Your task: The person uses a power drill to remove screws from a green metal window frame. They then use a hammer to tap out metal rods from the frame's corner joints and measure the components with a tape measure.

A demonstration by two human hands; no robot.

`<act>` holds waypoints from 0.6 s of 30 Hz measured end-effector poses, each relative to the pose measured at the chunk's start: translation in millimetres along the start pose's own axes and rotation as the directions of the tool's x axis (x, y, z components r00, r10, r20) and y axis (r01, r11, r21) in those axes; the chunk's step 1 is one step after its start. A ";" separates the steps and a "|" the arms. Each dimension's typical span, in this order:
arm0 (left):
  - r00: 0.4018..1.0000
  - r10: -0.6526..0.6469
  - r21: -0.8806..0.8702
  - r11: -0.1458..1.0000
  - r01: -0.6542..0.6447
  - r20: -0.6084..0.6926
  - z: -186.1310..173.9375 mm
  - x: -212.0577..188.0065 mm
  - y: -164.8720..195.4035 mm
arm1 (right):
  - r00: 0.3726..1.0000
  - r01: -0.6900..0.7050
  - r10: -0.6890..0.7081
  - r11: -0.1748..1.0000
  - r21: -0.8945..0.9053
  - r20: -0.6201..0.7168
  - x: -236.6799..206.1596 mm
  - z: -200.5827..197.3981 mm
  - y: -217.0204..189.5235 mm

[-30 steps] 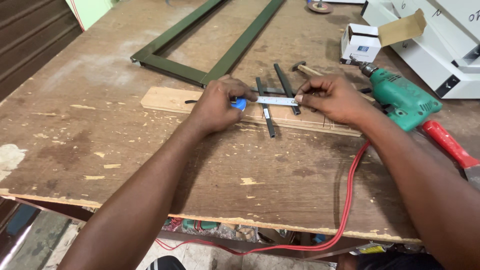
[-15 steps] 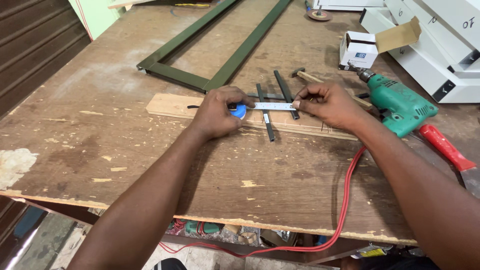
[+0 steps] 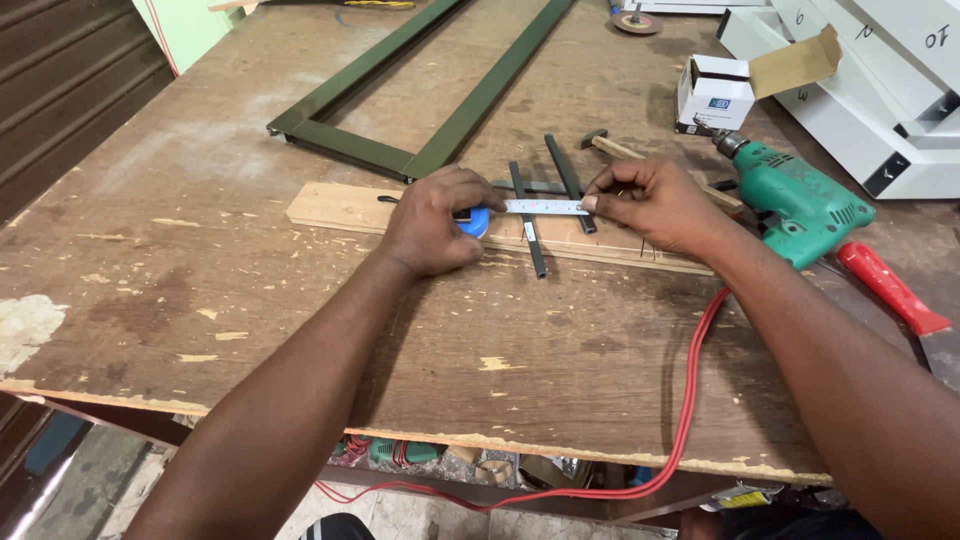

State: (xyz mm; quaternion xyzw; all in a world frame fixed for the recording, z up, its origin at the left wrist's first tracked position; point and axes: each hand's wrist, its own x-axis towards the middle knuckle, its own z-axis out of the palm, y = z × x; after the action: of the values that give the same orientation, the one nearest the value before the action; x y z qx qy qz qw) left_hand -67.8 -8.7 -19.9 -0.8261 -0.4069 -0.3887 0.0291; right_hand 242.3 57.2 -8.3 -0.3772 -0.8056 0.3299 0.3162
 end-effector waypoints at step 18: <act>1.000 0.022 0.042 0.999 -0.022 0.006 2.3 -0.5 -1.6 | 1.000 -0.023 0.022 0.998 -0.061 -0.020 -0.9 0.9 -7.2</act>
State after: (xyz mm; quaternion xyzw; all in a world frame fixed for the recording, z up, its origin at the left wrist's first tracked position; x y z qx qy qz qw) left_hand -67.7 -7.1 -22.3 -0.8309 -0.4059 -0.3775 0.0495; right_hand 239.2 52.6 -3.5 -0.3989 -0.8079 0.3048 0.3087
